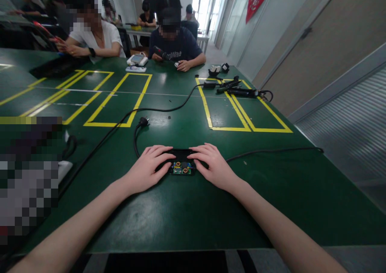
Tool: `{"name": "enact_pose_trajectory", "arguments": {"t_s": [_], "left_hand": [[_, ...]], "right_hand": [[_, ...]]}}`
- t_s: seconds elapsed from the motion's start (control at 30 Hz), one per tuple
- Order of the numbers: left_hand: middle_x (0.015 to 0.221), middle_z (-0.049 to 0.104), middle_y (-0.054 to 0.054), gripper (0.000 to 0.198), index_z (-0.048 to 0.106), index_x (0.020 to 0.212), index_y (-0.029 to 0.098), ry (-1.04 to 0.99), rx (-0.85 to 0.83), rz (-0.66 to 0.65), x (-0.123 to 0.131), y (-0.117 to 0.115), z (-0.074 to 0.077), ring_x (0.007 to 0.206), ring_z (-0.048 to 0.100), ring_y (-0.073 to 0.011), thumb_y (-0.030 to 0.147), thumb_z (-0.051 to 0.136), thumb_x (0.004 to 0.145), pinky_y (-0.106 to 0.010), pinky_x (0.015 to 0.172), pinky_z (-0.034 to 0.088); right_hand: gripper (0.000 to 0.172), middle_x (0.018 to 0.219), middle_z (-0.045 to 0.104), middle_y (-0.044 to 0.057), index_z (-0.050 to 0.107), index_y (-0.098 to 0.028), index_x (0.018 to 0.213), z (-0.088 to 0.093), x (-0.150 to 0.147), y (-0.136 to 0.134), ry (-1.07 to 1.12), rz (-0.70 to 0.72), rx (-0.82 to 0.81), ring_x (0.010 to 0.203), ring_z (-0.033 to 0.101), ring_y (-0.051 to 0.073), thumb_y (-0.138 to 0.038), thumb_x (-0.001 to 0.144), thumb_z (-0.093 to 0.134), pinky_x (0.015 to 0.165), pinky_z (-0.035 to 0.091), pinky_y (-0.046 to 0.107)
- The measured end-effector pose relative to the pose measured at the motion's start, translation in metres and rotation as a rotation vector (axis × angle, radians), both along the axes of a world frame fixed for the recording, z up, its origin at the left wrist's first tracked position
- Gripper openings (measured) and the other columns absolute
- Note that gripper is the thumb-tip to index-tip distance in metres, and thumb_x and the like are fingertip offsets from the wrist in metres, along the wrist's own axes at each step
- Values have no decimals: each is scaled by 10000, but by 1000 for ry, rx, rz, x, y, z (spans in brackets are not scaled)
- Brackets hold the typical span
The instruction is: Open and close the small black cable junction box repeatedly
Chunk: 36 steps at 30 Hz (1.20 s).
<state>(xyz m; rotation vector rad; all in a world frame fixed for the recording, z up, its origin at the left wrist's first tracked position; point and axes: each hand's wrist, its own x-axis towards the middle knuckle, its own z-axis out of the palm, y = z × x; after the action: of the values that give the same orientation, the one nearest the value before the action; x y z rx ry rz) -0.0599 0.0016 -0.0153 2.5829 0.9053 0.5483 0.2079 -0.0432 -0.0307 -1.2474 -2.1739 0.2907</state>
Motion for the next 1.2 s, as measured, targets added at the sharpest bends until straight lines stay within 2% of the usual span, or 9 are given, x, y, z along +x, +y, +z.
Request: {"name": "enact_pose_trajectory", "arguments": {"t_s": [0.27, 0.5, 0.63, 0.73, 1.0, 1.2], "left_hand": [[1397, 621, -128, 241, 686, 1205, 214, -165, -55, -50, -1, -3, 6, 1257, 635, -265, 300, 588, 1003, -456, 1075, 540], [1423, 591, -123, 396, 573, 1390, 236, -225, -89, -50, 1, -7, 8, 1258, 640, -248, 257, 580, 995, -406, 1063, 572], [1421, 585, -113, 468, 521, 1448, 251, -243, -95, -50, 1, -7, 6, 1170, 674, -223, 243, 590, 985, -373, 1009, 601], [1418, 581, -108, 459, 523, 1443, 253, -248, -98, -56, 1, -7, 6, 1179, 665, -222, 232, 585, 989, -372, 1018, 595], [1412, 563, -102, 459, 513, 1444, 262, -251, -97, -62, 1, -7, 5, 1211, 643, -228, 219, 582, 992, -377, 1030, 589], [1408, 557, -106, 456, 517, 1443, 266, -239, -101, -54, 1, -7, 5, 1201, 650, -235, 238, 582, 993, -390, 1020, 599]], "right_hand": [[196, 1269, 680, 97, 742, -253, 1032, 7, 0, -4, 278, 50, -123, 1204, 658, 257, -156, 977, 581, 1048, 551, 482], [242, 1195, 645, 80, 621, -238, 1111, 3, -7, -4, 511, 20, -178, 998, 690, 198, -106, 908, 619, 895, 629, 378], [321, 1191, 639, 70, 614, -246, 1182, 1, -7, -3, 503, 17, -184, 962, 694, 185, -87, 904, 602, 889, 630, 369], [365, 1206, 639, 73, 614, -250, 1230, 1, -6, -3, 484, 17, -175, 946, 694, 183, -84, 906, 592, 886, 631, 371], [380, 1150, 685, 70, 630, -245, 1257, -2, -4, -2, 451, 21, -165, 919, 706, 185, -90, 911, 611, 861, 642, 371], [404, 1182, 672, 74, 637, -250, 1281, 1, -3, -2, 431, 62, -144, 972, 700, 184, -69, 923, 585, 870, 649, 359]]}}
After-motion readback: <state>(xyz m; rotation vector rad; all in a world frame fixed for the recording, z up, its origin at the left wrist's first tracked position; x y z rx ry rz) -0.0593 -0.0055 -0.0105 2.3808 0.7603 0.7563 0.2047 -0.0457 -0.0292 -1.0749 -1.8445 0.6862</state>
